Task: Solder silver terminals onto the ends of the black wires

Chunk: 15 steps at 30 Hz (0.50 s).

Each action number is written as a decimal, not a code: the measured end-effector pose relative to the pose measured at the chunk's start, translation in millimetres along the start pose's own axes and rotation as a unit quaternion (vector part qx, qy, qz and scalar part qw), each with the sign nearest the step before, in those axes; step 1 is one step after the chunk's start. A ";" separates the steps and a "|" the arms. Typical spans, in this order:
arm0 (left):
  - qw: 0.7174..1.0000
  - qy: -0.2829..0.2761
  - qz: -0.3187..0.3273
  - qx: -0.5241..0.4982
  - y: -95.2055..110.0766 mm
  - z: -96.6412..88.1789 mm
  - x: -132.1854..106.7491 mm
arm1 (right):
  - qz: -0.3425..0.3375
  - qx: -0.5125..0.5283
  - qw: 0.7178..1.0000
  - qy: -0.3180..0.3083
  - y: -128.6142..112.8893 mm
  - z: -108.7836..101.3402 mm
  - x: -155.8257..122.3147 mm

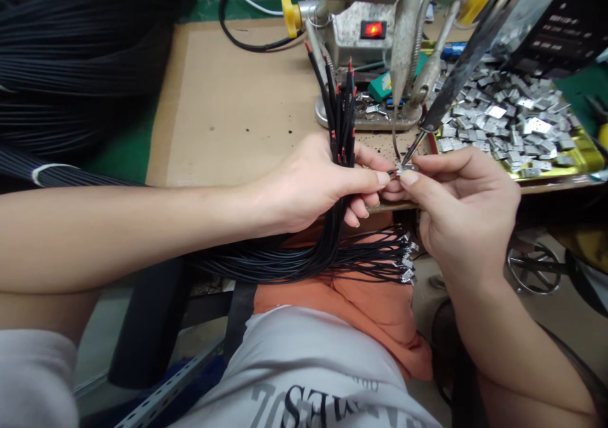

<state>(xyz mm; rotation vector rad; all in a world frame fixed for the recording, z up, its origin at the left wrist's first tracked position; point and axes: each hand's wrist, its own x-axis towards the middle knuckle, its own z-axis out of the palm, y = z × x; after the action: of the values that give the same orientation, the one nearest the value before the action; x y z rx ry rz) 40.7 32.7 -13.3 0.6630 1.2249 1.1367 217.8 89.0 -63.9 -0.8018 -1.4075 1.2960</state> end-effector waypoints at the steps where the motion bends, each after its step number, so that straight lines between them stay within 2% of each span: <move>1: 1.000 -0.003 -0.001 -0.005 0.1 -0.1 -0.4 | 0.001 -0.001 1.000 0.000 -0.2 0.3 -0.4; 15: 1.000 -0.010 -0.012 -0.006 2.2 -0.4 -1.0 | -0.009 -0.031 0.999 0.017 -0.1 2.1 -2.5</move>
<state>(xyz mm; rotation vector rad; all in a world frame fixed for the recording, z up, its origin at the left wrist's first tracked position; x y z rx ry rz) 39.7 32.5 -11.0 0.6483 1.2055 1.1140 216.5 86.1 -64.2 -0.8469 -1.4319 1.2238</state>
